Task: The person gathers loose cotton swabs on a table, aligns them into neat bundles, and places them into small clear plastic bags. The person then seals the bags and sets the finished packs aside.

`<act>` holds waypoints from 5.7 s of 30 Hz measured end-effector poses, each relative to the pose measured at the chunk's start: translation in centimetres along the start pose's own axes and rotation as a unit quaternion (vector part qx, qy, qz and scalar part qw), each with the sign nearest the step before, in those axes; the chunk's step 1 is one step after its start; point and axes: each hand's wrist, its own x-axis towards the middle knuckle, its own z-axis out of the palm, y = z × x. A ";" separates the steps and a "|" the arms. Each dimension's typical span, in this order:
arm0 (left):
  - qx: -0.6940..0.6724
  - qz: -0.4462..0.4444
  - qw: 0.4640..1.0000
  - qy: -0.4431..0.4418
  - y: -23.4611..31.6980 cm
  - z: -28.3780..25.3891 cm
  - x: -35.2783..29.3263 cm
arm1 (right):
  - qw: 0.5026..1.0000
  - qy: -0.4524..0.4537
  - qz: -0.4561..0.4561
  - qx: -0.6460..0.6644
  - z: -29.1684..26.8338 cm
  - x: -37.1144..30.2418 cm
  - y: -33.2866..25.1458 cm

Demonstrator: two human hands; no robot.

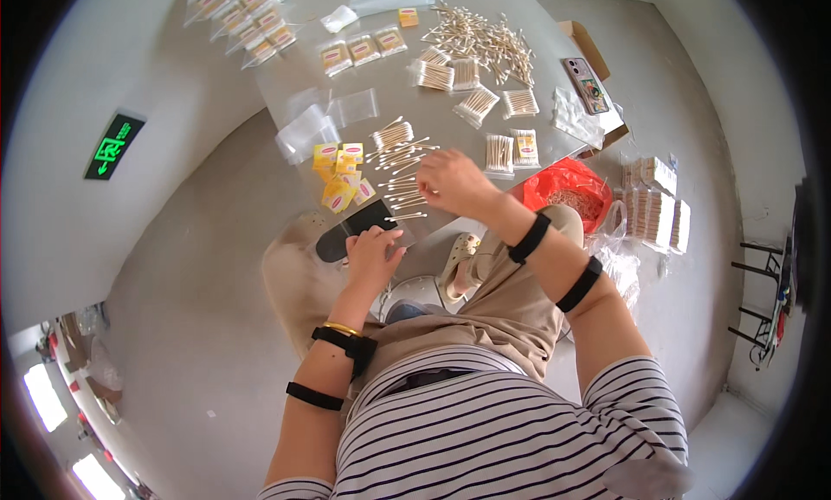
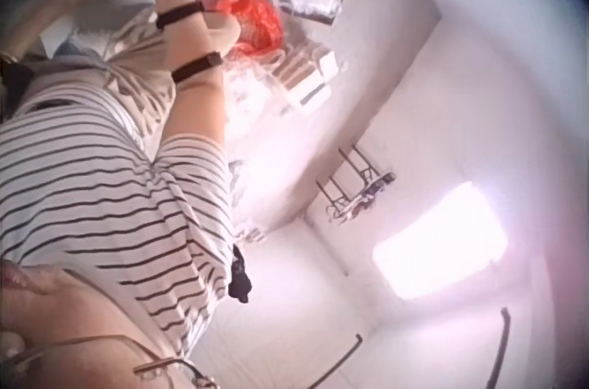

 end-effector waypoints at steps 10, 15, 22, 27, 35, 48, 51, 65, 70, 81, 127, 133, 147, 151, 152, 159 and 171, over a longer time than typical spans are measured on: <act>0.015 0.000 1.000 0.008 -0.5 0.2 -2.1 | 0.985 -0.130 0.003 -0.115 7.7 1.6 -3.7; 0.010 -0.029 0.999 0.009 -0.6 -0.2 -2.1 | 0.997 -0.037 0.072 -0.016 7.9 0.9 -2.4; 0.088 -0.025 0.995 0.047 -1.3 0.0 -0.9 | 0.973 -0.020 0.220 0.065 4.4 -4.9 -2.2; 0.109 -0.013 0.994 0.009 -0.7 0.3 -0.7 | 0.931 0.032 0.301 0.204 6.8 -7.4 -2.8; 0.113 0.002 0.994 -0.005 0.1 1.4 -0.9 | 0.908 0.143 0.315 0.237 10.1 -7.7 -4.2; 0.069 -0.009 0.998 0.009 -0.4 1.8 -1.0 | 0.923 0.120 0.302 0.208 8.5 -8.2 -4.2; 0.045 -0.006 0.999 0.025 -0.4 1.9 -1.0 | 0.954 0.098 0.252 0.130 8.0 -8.0 -4.4; 0.089 0.057 0.993 -0.054 0.9 1.5 -0.3 | 0.981 0.075 0.178 0.007 8.0 -5.4 -4.2; 0.088 0.067 0.993 -0.049 1.2 1.5 0.1 | 0.981 0.074 0.178 0.017 8.1 -5.3 -4.0; 0.098 0.073 0.991 -0.053 0.9 1.7 0.2 | 0.979 0.054 0.197 0.003 7.8 -3.9 -2.8; 0.094 0.067 0.992 -0.053 0.8 1.6 0.1 | 0.981 0.072 0.178 -0.034 8.1 -0.6 -0.2; 0.088 0.077 0.992 -0.045 0.6 1.8 0.1 | 0.979 0.074 0.189 -0.036 8.0 0.9 0.5; 0.076 0.068 0.993 -0.059 0.8 1.4 0.5 | 0.973 0.102 0.206 0.035 5.4 -3.1 1.0; 0.052 0.065 0.996 0.005 0.7 0.5 1.3 | 0.971 0.109 0.210 0.039 5.0 -5.3 1.6; 0.052 0.058 0.996 0.035 0.7 0.3 1.6 | 0.973 0.104 0.203 0.034 5.0 -5.5 1.5; 0.085 -0.014 0.994 0.074 -1.4 1.0 2.4 | 0.974 0.105 0.199 0.034 7.1 -3.1 1.4; 0.049 -0.035 0.997 0.041 -1.2 2.0 3.0 | 0.965 0.098 0.215 0.112 7.5 -4.0 -0.4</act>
